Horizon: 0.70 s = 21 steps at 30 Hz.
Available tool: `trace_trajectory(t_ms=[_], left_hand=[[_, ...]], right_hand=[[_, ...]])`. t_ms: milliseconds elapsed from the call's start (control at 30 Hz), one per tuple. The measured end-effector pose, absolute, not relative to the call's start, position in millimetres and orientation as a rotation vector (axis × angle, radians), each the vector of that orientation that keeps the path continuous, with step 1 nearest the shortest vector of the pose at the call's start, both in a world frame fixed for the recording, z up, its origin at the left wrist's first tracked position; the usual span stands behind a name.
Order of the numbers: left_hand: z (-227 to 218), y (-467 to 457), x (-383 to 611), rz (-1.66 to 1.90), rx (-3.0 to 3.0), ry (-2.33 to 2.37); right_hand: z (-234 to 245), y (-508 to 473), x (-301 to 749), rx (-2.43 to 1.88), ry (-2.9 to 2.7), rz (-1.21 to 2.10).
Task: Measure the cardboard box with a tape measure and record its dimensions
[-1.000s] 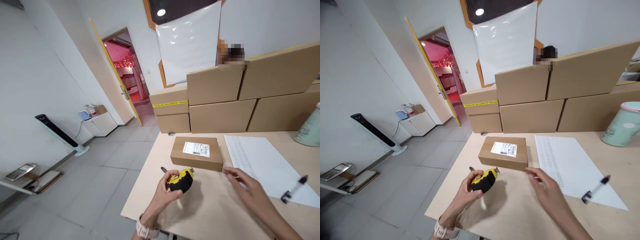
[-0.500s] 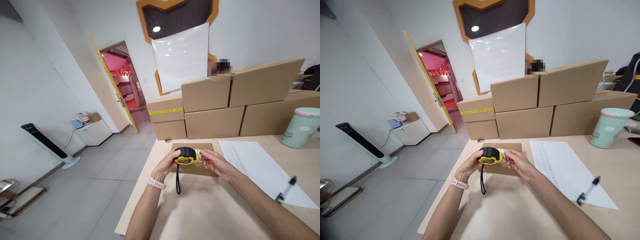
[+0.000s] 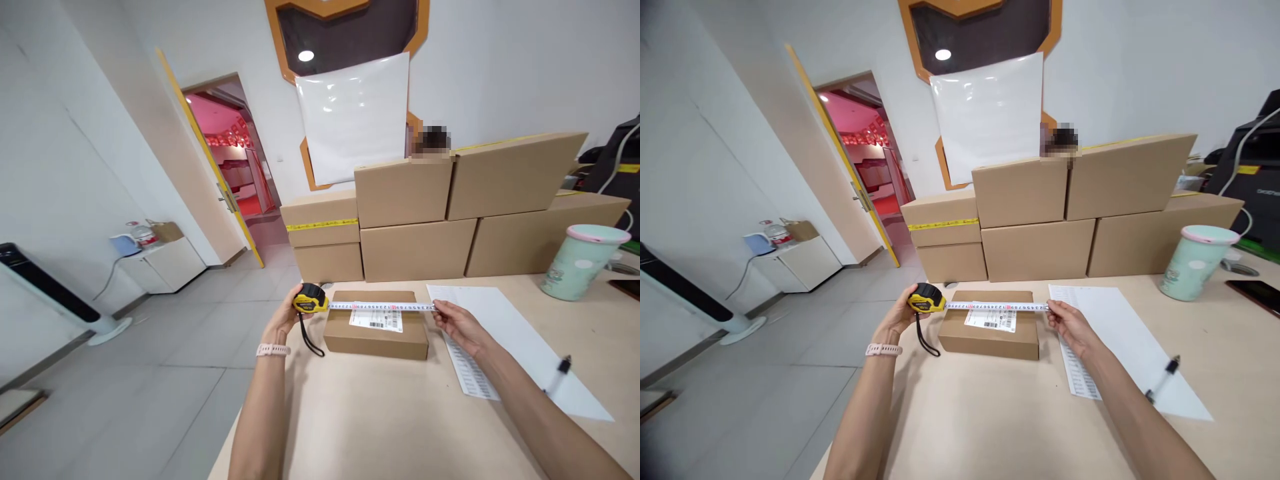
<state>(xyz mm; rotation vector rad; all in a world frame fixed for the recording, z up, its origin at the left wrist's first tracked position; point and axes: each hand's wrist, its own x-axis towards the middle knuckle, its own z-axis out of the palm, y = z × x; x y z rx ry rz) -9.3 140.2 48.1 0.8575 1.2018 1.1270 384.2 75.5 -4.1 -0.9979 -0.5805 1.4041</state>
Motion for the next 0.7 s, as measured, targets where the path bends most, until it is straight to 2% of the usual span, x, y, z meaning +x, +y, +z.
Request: trace_trajectory(t_ms=[300, 700], left_hand=[[40.9, 149.2, -17.3, 1.093, 0.813, 1.218], [36.8, 155.1, -26.8, 1.099, 0.758, 1.242]], right_hand=[[-23.8, 73.5, 372.5, -1.17, -0.78, 1.298], [-26.7, 73.1, 359.3, -1.253, -0.878, 1.175]])
